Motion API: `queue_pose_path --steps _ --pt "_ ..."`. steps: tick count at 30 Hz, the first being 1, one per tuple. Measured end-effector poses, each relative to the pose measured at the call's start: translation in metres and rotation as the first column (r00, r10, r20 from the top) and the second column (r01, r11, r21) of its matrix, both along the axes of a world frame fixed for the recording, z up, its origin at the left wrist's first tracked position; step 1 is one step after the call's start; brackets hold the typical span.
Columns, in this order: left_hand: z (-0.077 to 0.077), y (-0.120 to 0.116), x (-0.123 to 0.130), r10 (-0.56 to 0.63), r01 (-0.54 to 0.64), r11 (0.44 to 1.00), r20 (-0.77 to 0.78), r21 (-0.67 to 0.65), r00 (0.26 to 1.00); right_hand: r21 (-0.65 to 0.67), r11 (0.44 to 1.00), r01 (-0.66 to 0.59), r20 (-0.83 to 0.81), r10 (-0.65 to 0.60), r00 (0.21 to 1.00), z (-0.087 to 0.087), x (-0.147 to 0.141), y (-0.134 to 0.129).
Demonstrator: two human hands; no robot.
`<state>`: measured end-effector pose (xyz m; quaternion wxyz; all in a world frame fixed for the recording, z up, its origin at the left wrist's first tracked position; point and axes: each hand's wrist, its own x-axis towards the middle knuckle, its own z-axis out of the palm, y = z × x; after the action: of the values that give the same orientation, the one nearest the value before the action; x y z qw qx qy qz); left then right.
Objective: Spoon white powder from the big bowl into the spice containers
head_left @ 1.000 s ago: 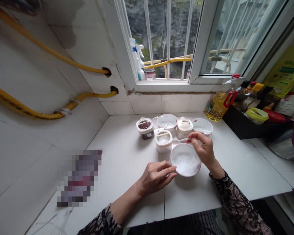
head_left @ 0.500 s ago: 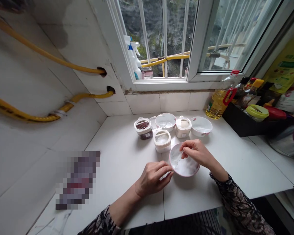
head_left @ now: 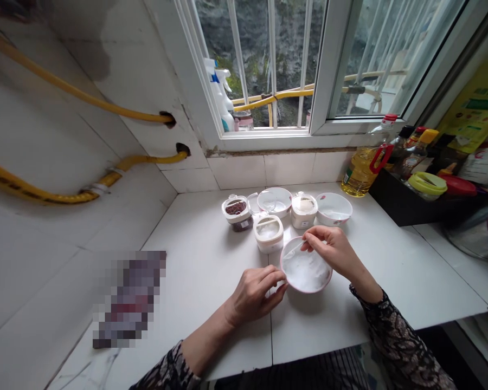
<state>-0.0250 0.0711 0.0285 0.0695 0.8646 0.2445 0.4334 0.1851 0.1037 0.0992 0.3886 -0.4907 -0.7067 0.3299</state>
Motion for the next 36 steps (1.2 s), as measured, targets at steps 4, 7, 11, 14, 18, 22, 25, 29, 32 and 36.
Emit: queue_pose_path --steps 4,7,11,14,18,22,25,29,32,36 --pt "0.0 0.0 0.001 0.001 -0.001 1.0 -0.006 -0.008 1.0 -0.02 0.997 -0.076 0.067 0.077 0.995 -0.003 -0.003 0.0" --pt "0.0 0.0 0.001 0.001 -0.001 1.0 -0.015 -0.013 1.0 0.046 0.998 -0.042 0.121 0.036 0.992 -0.004 -0.004 0.001" --pt "0.001 0.0 0.0 0.0 0.0 1.0 -0.03 -0.029 1.0 0.22 0.974 -0.054 0.23 0.002 0.973 -0.007 -0.001 0.003" --pt "0.001 0.0 -0.001 0.009 -0.011 1.0 -0.048 -0.029 0.999 0.26 0.941 -0.214 0.399 0.097 0.912 -0.008 0.005 0.005" --pt "0.0 0.0 -0.001 0.001 -0.002 1.0 -0.051 -0.03 0.999 0.335 0.903 -0.271 0.441 0.103 0.891 -0.01 0.013 0.009" --pt "0.0 0.001 0.0 -0.001 -0.002 0.998 -0.052 -0.057 0.999 0.406 0.84 -0.361 0.494 0.131 0.86 -0.014 0.014 0.012" --pt "0.0 0.001 -0.001 -0.015 0.01 0.995 -0.054 -0.099 0.998 0.343 0.831 -0.438 0.51 0.227 0.83 -0.012 0.013 0.009" --pt "0.0 0.003 -0.003 -0.035 0.031 0.989 -0.028 -0.146 0.999 0.368 0.847 -0.384 0.495 0.171 0.852 -0.008 0.015 0.008" --pt "0.0 0.005 -0.004 -0.034 0.031 0.986 -0.015 -0.164 0.999 0.41 0.845 -0.343 0.478 0.121 0.87 -0.009 0.016 0.01" --pt "0.001 0.006 -0.005 -0.018 0.014 0.984 -0.018 -0.178 1.0 0.359 0.844 -0.398 0.496 0.189 0.848 -0.011 0.015 0.01"
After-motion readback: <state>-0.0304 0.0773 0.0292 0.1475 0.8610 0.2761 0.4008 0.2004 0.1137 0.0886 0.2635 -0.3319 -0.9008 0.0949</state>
